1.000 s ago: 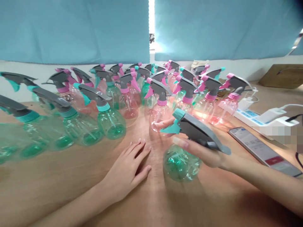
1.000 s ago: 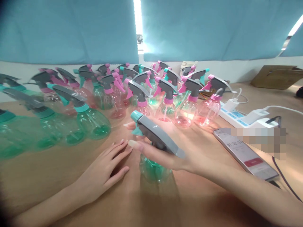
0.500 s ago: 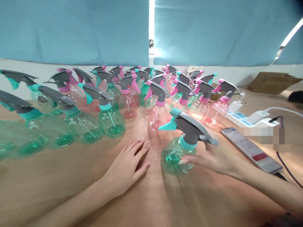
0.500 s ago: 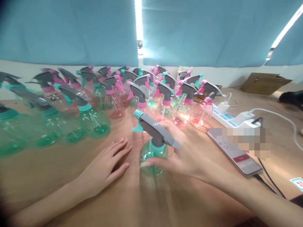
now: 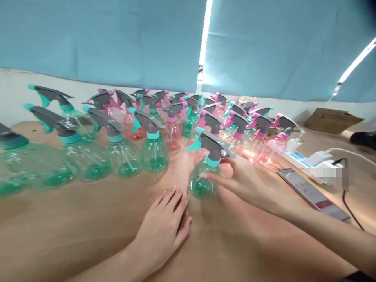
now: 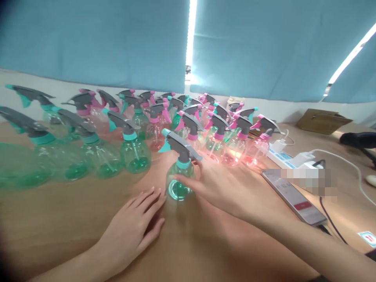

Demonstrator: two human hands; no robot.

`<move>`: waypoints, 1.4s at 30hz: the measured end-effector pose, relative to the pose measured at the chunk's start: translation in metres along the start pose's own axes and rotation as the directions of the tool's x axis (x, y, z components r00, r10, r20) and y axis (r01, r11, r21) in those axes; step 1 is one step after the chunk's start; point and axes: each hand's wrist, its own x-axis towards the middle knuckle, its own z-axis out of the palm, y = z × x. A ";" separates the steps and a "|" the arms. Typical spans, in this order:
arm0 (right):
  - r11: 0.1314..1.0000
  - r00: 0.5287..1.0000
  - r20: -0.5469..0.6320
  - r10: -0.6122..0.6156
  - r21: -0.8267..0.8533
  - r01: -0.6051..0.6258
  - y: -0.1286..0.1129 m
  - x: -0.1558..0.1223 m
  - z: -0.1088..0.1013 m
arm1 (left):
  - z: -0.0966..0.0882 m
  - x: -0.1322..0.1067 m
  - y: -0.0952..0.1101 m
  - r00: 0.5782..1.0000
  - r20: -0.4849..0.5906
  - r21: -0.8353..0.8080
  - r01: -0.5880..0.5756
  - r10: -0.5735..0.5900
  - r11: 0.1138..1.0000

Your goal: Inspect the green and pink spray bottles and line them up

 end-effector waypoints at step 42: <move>0.992 0.955 -0.287 0.066 0.122 -0.032 0.047 0.046 0.035 | 0.001 0.010 -0.002 0.999 -0.032 -0.127 0.029 -0.033 0.992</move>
